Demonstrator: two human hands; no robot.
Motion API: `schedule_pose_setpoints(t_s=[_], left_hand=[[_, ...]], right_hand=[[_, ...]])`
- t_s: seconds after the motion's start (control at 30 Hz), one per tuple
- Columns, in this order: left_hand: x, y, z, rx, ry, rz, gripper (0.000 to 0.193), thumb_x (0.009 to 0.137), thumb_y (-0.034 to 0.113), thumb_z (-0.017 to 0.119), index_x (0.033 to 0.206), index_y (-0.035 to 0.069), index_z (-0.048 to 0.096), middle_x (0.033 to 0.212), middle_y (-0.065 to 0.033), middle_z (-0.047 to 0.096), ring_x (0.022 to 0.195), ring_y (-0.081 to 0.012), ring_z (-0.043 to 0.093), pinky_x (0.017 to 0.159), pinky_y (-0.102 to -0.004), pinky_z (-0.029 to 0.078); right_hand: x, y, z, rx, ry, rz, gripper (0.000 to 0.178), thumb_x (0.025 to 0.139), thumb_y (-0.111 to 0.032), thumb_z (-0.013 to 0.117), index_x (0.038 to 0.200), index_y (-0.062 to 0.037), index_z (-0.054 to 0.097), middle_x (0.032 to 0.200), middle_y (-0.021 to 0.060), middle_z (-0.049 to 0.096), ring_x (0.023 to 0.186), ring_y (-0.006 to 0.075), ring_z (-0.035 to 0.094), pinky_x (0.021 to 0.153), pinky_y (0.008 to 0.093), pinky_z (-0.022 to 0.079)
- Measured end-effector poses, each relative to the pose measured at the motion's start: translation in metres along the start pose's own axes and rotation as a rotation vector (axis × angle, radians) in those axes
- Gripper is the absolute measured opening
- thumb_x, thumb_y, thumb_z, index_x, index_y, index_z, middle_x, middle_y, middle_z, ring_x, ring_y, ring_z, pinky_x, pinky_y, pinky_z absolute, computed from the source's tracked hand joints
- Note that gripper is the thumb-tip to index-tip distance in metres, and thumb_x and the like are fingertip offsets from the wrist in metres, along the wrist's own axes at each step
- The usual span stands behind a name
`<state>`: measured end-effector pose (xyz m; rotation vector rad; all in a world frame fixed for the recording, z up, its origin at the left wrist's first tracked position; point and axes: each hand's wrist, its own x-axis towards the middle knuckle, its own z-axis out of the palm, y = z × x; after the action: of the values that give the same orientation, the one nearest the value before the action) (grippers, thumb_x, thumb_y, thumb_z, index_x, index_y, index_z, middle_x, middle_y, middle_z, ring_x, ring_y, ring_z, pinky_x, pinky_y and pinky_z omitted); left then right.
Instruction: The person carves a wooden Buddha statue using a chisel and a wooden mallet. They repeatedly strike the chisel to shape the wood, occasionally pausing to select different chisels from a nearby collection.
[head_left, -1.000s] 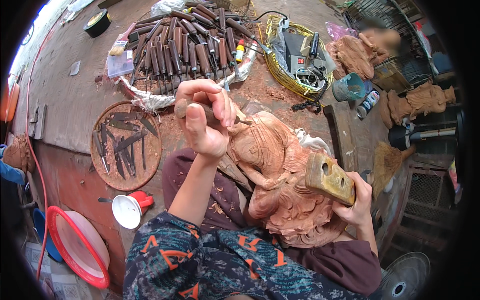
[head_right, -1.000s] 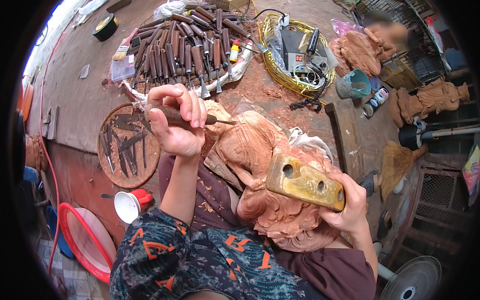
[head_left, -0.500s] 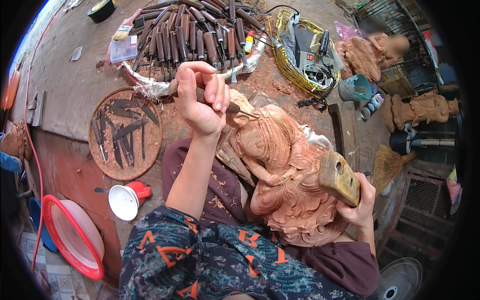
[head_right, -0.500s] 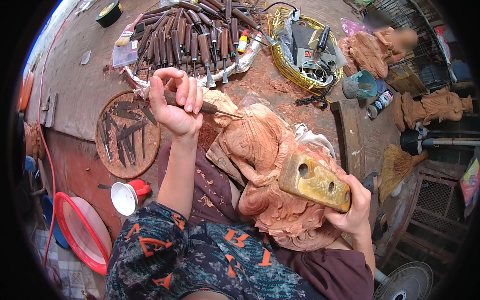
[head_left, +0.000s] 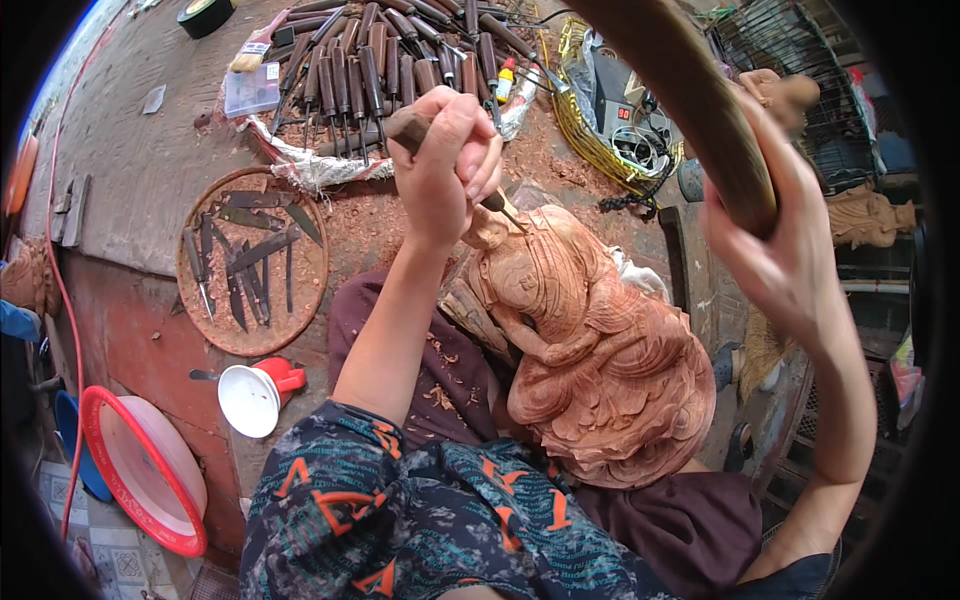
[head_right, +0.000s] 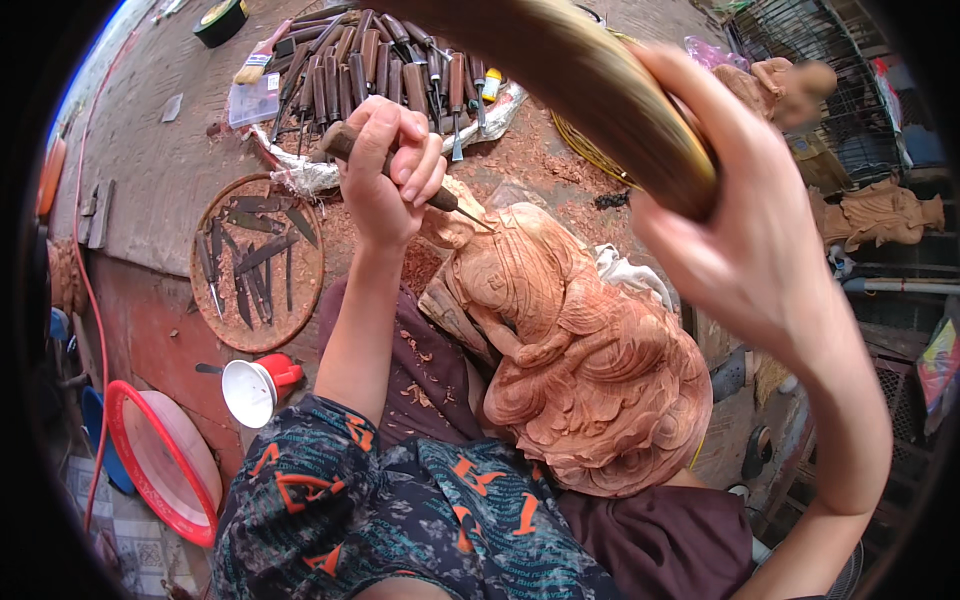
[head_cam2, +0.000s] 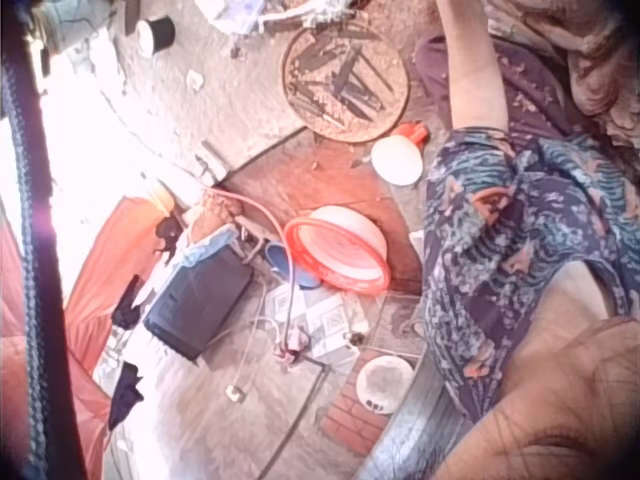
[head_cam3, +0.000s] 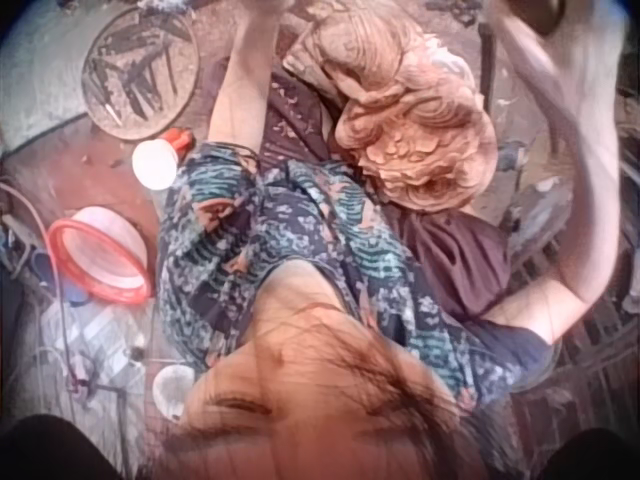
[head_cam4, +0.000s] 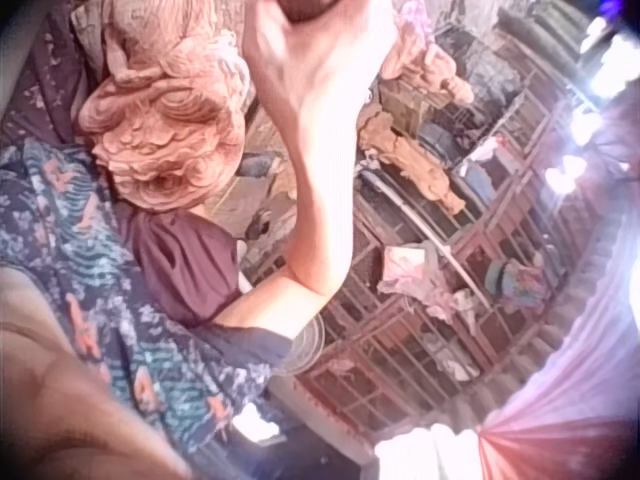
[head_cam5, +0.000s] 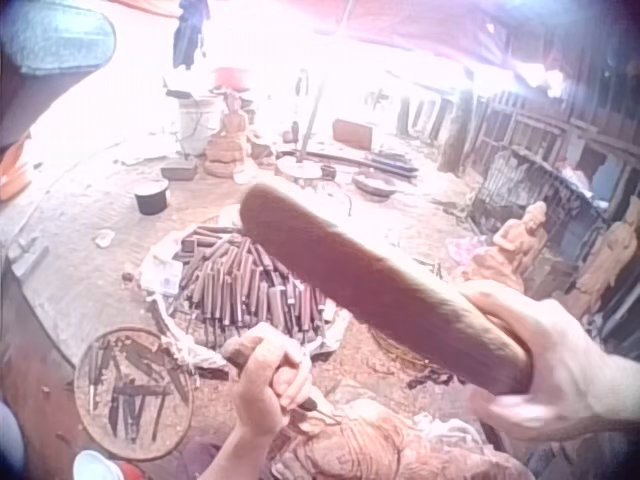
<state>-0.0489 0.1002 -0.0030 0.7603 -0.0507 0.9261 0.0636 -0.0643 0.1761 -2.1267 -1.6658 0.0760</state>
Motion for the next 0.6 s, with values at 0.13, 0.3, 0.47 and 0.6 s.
schedule_pose_setpoints(t_s=[0.13, 0.3, 0.47, 0.6], left_hand=[[-0.009, -0.005, 0.011, -0.041, 0.122, -0.062, 0.027, 0.098, 0.018, 0.052, 0.078, 0.000, 0.054, 0.051, 0.0014, 0.038, 0.038, -0.0058, 0.030, 0.034, -0.0206, 0.022], [-0.014, -0.002, 0.009, -0.029, 0.040, 0.041, 0.024, 0.096, 0.016, 0.057, 0.078, -0.001, 0.056, 0.051, 0.0014, 0.041, 0.039, -0.0046, 0.034, 0.035, -0.0217, 0.025], [-0.034, -0.011, 0.009, -0.114, 0.201, 0.072, 0.014, 0.092, 0.010, 0.064, 0.086, -0.002, 0.061, 0.062, -0.0023, 0.053, 0.043, -0.0037, 0.041, 0.037, -0.0211, 0.030], [-0.040, -0.009, 0.011, -0.056, 0.199, 0.026, 0.022, 0.095, 0.010, 0.052, 0.074, 0.003, 0.051, 0.054, 0.0001, 0.043, 0.042, -0.0084, 0.037, 0.040, -0.0244, 0.029]], right_hand=[[0.041, -0.022, -0.004, -0.490, -0.137, -0.272, 0.066, 0.067, 0.011, 0.056, 0.131, -0.0063, 0.054, 0.098, 0.0187, 0.064, 0.090, 0.0313, 0.064, 0.079, 0.0346, 0.049], [0.044, -0.040, -0.016, -0.510, -0.267, -0.103, 0.071, 0.063, 0.014, 0.058, 0.130, -0.0090, 0.055, 0.101, 0.0183, 0.065, 0.094, 0.0359, 0.064, 0.079, 0.0393, 0.050], [0.034, -0.044, -0.006, -0.434, -0.194, -0.232, 0.071, 0.062, 0.016, 0.057, 0.128, -0.0089, 0.057, 0.109, 0.0190, 0.065, 0.098, 0.0372, 0.064, 0.084, 0.0393, 0.051], [0.025, -0.048, -0.005, -0.499, -0.245, -0.165, 0.067, 0.064, 0.014, 0.059, 0.127, -0.0087, 0.057, 0.110, 0.0186, 0.065, 0.098, 0.0374, 0.064, 0.083, 0.0398, 0.051]])
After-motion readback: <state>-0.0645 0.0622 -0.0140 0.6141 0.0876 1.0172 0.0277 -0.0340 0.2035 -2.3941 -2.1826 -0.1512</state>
